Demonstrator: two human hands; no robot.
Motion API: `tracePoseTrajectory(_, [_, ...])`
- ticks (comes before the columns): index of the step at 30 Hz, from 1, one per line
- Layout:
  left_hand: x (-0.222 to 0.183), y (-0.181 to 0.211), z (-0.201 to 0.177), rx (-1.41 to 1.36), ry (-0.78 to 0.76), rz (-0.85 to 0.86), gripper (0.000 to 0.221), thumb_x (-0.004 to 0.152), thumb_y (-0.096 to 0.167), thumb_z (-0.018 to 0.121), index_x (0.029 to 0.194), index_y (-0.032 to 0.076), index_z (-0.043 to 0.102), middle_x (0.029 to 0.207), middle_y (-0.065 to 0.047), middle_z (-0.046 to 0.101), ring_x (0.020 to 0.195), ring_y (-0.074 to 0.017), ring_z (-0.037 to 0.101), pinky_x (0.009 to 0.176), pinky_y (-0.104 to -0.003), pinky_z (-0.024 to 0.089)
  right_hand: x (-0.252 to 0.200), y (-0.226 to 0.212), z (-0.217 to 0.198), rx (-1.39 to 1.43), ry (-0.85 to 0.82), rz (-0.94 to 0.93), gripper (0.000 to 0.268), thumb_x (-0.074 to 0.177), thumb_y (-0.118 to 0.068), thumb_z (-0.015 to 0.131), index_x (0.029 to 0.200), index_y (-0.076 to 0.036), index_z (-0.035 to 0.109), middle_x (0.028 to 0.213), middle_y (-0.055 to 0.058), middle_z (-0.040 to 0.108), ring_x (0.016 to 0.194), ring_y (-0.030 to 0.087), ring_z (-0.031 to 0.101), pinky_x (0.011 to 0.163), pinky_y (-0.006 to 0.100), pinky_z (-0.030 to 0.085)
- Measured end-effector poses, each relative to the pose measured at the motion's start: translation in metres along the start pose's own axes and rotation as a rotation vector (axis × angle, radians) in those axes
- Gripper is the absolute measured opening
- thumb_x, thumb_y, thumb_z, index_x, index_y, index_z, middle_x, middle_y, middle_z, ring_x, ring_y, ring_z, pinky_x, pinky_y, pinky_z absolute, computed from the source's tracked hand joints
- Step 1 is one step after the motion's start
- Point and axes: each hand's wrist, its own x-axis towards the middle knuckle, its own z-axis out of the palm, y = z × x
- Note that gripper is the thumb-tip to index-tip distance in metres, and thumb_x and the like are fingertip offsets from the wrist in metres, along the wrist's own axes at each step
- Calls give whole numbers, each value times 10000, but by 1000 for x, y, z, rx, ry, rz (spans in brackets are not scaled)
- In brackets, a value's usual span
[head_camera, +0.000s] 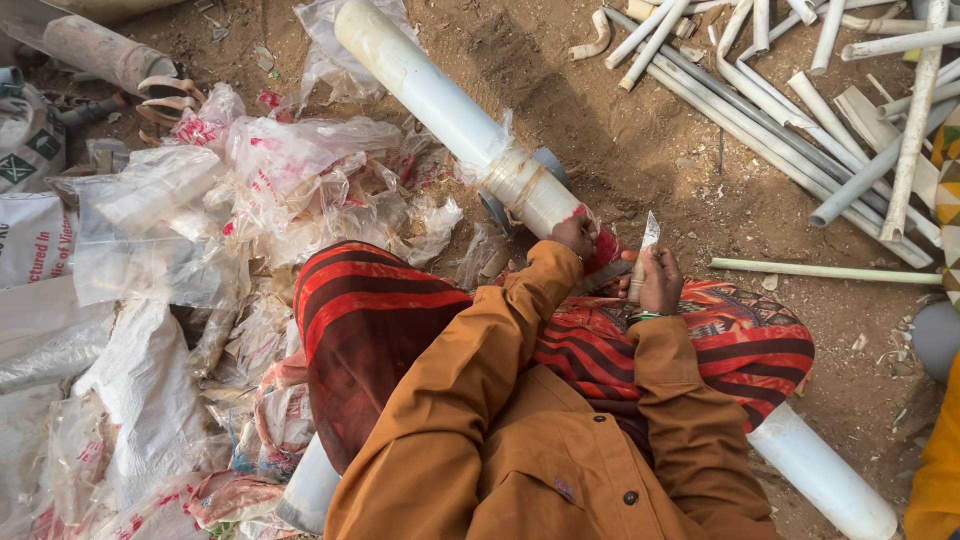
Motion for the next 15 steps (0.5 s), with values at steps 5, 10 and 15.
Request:
tracePoseTrajectory(5, [-2,-48,-78,7,738,-48,430,778,273,829,1020,3,597,957,-223,651,822,-432,657,706,-526,531,13,-13,9,-143,-112,48,219,1072,-247,555,1197,-66,560,970,131,722,506,147,602,402,316,465])
tracePoseTrajectory(10, [-3,-65,-93,238,754,39,687,550,331,913,1028,-57,608,901,-292,620,791,-491,618,650,-587,504,10,-22,64,-372,-212,130,397,1031,-251,561,1407,-123,541,910,97,707,461,123,564,382,294,410])
tracePoseTrajectory(15, [-2,-74,-95,-193,401,-17,99,902,119,605,972,125,676,820,-101,690,756,-313,686,670,-436,567,0,-39,94,-669,-295,-108,375,1021,-205,601,1373,-76,601,1007,90,670,599,104,658,416,304,507])
